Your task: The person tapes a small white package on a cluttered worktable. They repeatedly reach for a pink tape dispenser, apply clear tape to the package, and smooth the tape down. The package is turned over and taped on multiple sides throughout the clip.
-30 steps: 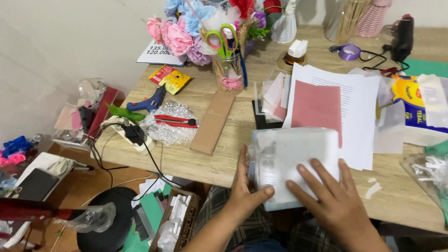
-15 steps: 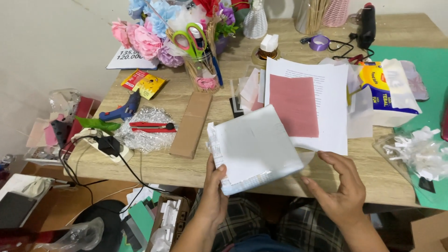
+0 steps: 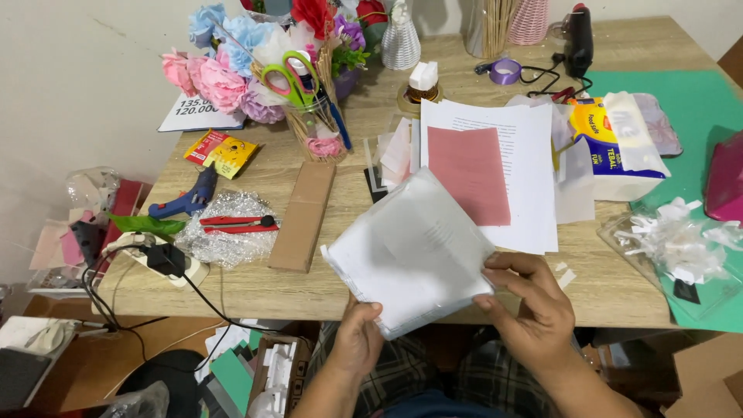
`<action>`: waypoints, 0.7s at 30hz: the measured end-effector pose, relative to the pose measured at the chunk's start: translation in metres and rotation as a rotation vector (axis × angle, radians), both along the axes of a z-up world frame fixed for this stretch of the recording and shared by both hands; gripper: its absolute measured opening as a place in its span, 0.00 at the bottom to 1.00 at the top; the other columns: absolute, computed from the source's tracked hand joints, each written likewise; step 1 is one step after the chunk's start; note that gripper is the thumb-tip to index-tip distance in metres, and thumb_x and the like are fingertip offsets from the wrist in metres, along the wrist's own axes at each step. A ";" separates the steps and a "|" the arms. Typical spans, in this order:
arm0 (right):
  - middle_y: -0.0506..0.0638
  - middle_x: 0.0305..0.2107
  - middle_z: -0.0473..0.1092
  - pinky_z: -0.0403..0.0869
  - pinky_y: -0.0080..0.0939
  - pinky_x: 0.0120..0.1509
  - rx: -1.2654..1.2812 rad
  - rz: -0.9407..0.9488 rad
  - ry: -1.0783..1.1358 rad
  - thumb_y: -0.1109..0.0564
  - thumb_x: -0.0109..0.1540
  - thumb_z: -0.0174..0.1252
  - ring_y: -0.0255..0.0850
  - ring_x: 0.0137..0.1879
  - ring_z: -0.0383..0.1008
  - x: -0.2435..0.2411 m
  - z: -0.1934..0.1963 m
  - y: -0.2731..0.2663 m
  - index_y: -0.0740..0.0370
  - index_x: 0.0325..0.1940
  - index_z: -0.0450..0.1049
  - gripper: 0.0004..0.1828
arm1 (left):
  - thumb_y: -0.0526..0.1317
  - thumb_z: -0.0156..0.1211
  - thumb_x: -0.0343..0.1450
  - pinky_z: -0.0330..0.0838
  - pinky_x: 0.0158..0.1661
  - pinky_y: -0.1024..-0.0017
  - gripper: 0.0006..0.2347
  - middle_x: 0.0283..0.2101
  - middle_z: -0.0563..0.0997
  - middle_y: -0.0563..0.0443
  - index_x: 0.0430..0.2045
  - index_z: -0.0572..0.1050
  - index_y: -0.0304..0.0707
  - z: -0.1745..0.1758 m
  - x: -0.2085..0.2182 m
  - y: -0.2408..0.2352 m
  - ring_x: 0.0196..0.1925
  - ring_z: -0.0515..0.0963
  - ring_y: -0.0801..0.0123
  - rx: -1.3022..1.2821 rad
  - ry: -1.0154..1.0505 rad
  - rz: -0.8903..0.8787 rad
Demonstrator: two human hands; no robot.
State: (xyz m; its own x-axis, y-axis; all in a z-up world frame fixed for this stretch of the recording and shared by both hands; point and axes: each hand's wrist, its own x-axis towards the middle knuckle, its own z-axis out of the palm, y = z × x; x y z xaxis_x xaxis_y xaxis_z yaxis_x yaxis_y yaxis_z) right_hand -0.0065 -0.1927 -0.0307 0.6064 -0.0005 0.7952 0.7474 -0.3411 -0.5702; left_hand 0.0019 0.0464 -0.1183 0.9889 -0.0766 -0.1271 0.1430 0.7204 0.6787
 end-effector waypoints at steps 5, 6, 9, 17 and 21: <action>0.59 0.46 0.74 0.78 0.51 0.65 -0.187 -0.098 -0.116 0.61 0.62 0.63 0.50 0.54 0.76 0.003 0.021 -0.006 0.65 0.48 0.78 0.11 | 0.38 0.61 0.61 0.62 0.66 0.60 0.34 0.61 0.70 0.48 0.67 0.62 0.40 0.031 0.004 -0.006 0.66 0.69 0.59 0.308 0.067 -0.077; 0.57 0.45 0.75 0.77 0.55 0.68 -0.222 -0.134 -0.137 0.62 0.62 0.63 0.50 0.54 0.76 0.006 0.021 -0.008 0.65 0.47 0.79 0.10 | 0.41 0.64 0.61 0.62 0.67 0.63 0.36 0.61 0.64 0.54 0.69 0.60 0.46 0.042 0.006 -0.007 0.68 0.67 0.65 0.499 0.123 -0.105; 0.56 0.43 0.75 0.75 0.56 0.68 -0.269 -0.159 -0.143 0.63 0.62 0.63 0.47 0.51 0.76 0.011 0.027 -0.016 0.65 0.44 0.81 0.07 | 0.43 0.71 0.58 0.69 0.66 0.65 0.41 0.60 0.60 0.53 0.69 0.59 0.53 0.075 0.005 -0.010 0.65 0.70 0.68 0.717 0.177 -0.055; 0.52 0.43 0.74 0.73 0.58 0.69 -0.342 -0.168 -0.202 0.63 0.61 0.66 0.45 0.49 0.75 0.013 0.025 -0.021 0.59 0.46 0.81 0.10 | 0.40 0.79 0.58 0.39 0.72 0.46 0.63 0.75 0.16 0.35 0.69 0.17 0.53 0.060 -0.020 -0.006 0.80 0.25 0.42 1.279 -0.283 0.449; 0.55 0.43 0.74 0.74 0.59 0.66 -0.344 -0.123 -0.242 0.64 0.63 0.61 0.47 0.51 0.73 0.010 0.025 -0.015 0.57 0.48 0.80 0.10 | 0.46 0.71 0.73 0.37 0.73 0.21 0.45 0.78 0.39 0.31 0.78 0.39 0.56 0.076 -0.020 -0.012 0.81 0.42 0.32 1.603 -1.070 0.652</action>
